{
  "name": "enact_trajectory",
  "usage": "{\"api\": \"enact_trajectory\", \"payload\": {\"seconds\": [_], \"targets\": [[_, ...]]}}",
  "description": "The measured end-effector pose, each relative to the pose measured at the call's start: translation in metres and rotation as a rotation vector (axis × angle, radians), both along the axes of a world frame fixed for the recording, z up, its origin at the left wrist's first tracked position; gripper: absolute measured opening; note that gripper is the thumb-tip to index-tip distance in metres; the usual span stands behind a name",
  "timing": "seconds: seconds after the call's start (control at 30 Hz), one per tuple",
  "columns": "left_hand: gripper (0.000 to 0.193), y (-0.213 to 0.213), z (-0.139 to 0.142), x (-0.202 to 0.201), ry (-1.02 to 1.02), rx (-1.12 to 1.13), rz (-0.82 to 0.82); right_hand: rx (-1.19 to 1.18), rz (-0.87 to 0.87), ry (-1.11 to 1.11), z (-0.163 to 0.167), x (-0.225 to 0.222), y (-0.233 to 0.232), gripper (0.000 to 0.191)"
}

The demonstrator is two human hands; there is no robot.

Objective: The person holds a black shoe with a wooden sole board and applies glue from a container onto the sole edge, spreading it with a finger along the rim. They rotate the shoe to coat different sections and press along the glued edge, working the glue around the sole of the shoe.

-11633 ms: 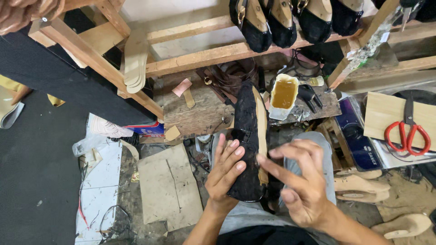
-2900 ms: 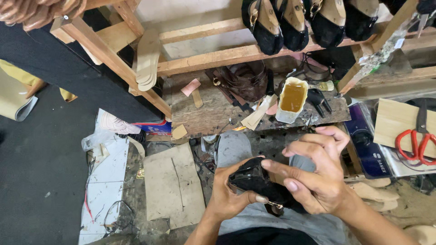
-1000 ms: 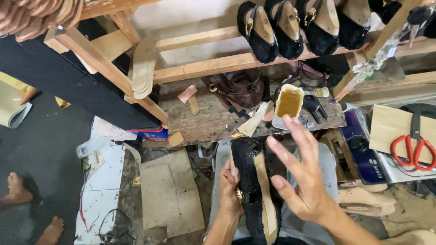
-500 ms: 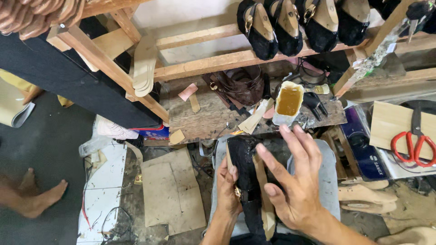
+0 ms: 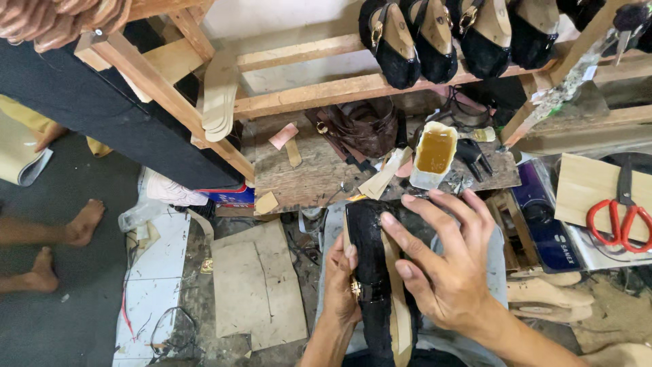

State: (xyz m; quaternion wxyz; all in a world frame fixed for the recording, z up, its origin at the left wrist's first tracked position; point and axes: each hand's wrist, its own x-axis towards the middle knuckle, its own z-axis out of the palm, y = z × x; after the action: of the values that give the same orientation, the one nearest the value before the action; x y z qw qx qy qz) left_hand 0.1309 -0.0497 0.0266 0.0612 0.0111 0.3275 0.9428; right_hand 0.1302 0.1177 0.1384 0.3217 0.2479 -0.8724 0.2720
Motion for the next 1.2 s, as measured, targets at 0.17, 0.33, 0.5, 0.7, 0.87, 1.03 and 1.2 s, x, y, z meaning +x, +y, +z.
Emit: {"api": "enact_trajectory", "payload": {"seconds": [0.17, 0.33, 0.5, 0.7, 0.87, 1.03, 1.2], "targets": [[0.07, 0.001, 0.005, -0.001, 0.021, 0.008, -0.009, 0.01, -0.005, 0.017, -0.002, -0.002, 0.001, 0.043], [0.067, 0.001, 0.003, 0.0, -0.003, -0.003, -0.009, 0.086, -0.018, 0.082, -0.002, -0.002, 0.003, 0.037], [0.067, 0.0, 0.003, 0.0, 0.005, 0.001, -0.014, 0.078, -0.032, 0.141, -0.001, -0.001, 0.007, 0.036], [0.066, -0.001, 0.007, 0.001, -0.007, 0.004, -0.026, 0.081, -0.008, 0.138, 0.001, -0.005, 0.008, 0.035], [0.057, -0.001, 0.009, 0.002, -0.05, 0.012, -0.018, 0.145, -0.03, 0.156, 0.004, -0.005, 0.01, 0.034], [0.047, -0.004, 0.01, 0.003, -0.076, -0.068, 0.015, 0.25, -0.055, 0.197, 0.008, -0.004, 0.015, 0.031], [0.046, -0.003, 0.013, 0.003, -0.068, -0.027, -0.025, 0.084, 0.011, 0.135, 0.01, -0.009, 0.017, 0.032]]}}
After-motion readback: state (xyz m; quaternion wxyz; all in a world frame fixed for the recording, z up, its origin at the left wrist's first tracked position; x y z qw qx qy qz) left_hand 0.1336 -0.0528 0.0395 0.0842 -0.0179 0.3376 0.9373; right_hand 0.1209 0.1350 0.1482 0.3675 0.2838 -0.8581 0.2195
